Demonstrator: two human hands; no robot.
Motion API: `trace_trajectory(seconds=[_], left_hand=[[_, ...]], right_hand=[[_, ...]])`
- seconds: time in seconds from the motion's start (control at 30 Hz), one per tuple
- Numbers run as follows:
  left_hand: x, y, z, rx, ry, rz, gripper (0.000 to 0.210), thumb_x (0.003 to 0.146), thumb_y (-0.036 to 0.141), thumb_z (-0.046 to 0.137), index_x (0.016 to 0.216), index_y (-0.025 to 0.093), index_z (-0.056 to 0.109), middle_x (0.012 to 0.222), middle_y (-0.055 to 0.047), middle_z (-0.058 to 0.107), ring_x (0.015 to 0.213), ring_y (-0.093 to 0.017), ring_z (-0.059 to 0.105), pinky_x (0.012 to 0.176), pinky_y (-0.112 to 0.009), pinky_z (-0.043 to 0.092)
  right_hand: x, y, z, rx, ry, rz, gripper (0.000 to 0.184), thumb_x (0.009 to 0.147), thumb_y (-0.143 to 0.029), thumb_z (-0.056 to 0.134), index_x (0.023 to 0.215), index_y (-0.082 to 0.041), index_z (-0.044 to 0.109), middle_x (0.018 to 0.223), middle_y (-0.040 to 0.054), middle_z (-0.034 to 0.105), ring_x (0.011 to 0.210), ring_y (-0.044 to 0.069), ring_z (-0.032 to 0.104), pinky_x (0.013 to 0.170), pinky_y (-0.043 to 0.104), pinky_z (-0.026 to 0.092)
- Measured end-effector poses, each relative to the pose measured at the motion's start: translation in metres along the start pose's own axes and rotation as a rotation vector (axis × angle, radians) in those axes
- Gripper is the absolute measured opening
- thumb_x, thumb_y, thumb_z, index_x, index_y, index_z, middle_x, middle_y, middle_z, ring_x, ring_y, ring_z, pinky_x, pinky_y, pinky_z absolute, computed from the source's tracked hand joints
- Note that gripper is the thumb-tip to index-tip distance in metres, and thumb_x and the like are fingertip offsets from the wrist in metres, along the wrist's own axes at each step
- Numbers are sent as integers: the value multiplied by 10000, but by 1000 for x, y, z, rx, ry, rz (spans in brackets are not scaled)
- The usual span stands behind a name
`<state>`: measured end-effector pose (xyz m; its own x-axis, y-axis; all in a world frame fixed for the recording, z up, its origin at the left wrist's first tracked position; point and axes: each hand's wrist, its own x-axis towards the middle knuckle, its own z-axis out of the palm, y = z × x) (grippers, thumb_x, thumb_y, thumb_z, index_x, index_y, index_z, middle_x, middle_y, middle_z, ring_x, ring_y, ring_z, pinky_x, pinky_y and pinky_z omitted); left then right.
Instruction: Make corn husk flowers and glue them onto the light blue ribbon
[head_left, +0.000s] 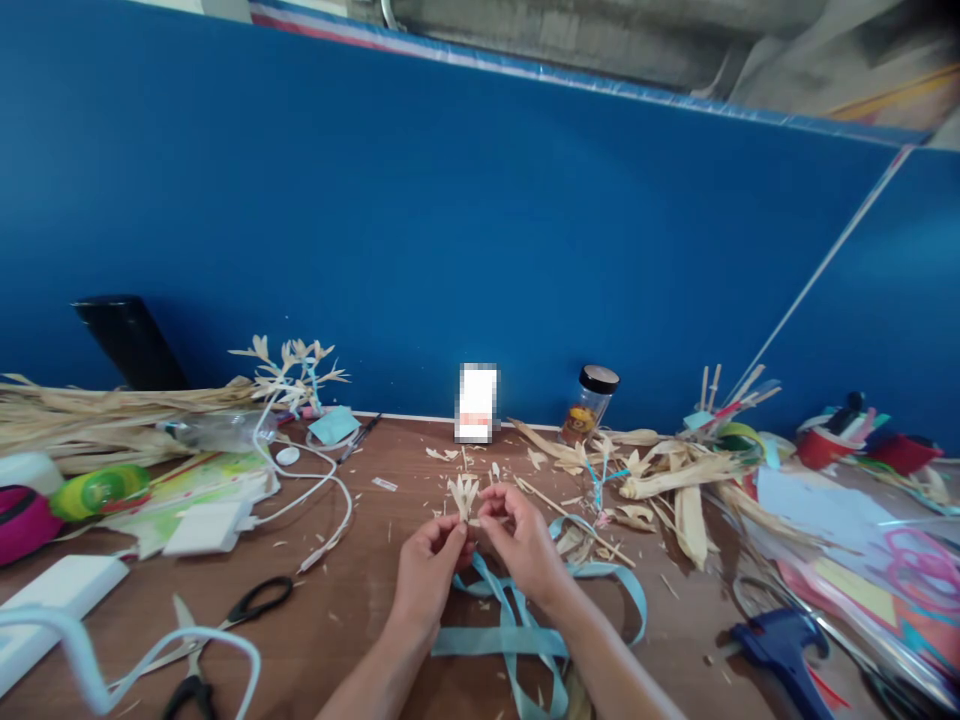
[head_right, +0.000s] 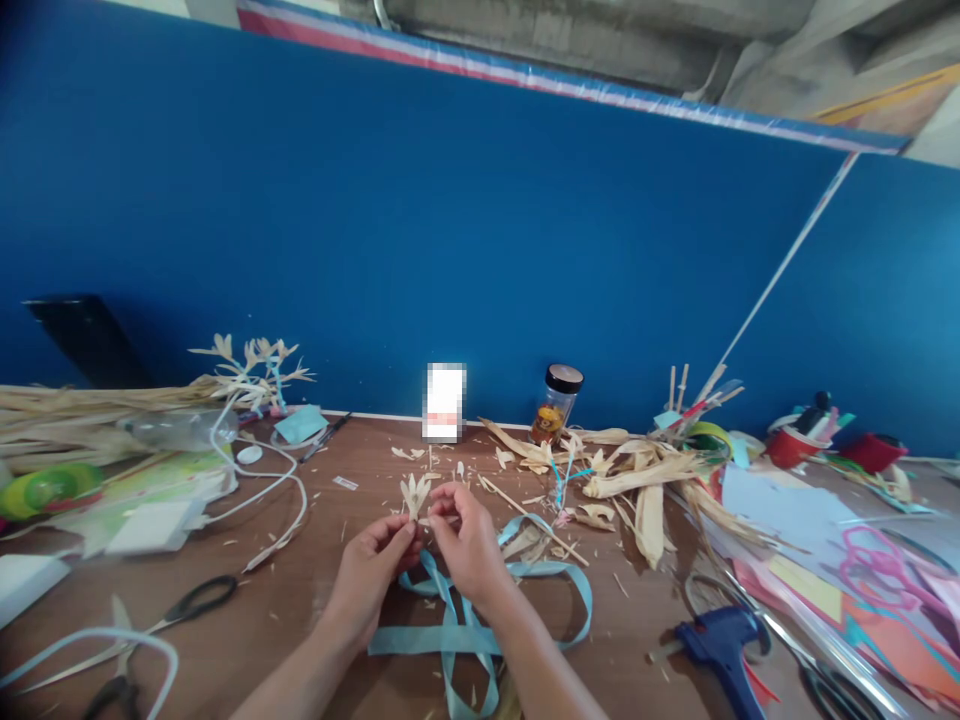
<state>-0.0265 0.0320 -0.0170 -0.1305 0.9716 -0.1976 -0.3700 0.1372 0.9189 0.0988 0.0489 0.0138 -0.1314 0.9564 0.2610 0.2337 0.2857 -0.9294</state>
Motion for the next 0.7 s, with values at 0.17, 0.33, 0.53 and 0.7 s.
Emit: trace_trajectory(seconds=[0.17,0.33,0.53,0.7], left_hand=[[1,-1,1,19,-8,20,268,611,336,679,795,141,660,643,-8,661,559,-100,585,565,-196,472],[0,1,0,10,30,22,292,587,345,693,792,140,657,633,-8,661,555,-112,588,556,-208,471],[2,-2,-1,28,-1,39,261,618,341,675,782,139,652,625,-4,650,551,-104,574,555,-200,460],[5,-3,-3,-47,44,-2,280,616,319,686,820,136,631,658,-8,652,587,-111,587,585,-211,470]], right_hand=[[0,1,0,-6,-38,9,232,726,-119,478,938,-196,533,794,6,589,728,142,584,679,256,453],[0,3,0,2,7,-9,242,702,-118,516,928,-202,491,807,3,563,718,140,570,680,262,458],[-1,1,3,13,-15,18,194,692,-148,560,848,-210,464,792,-3,553,690,143,567,639,258,461],[-4,7,12,138,41,91,244,686,-218,621,873,-208,463,786,-5,578,662,143,578,614,254,460]])
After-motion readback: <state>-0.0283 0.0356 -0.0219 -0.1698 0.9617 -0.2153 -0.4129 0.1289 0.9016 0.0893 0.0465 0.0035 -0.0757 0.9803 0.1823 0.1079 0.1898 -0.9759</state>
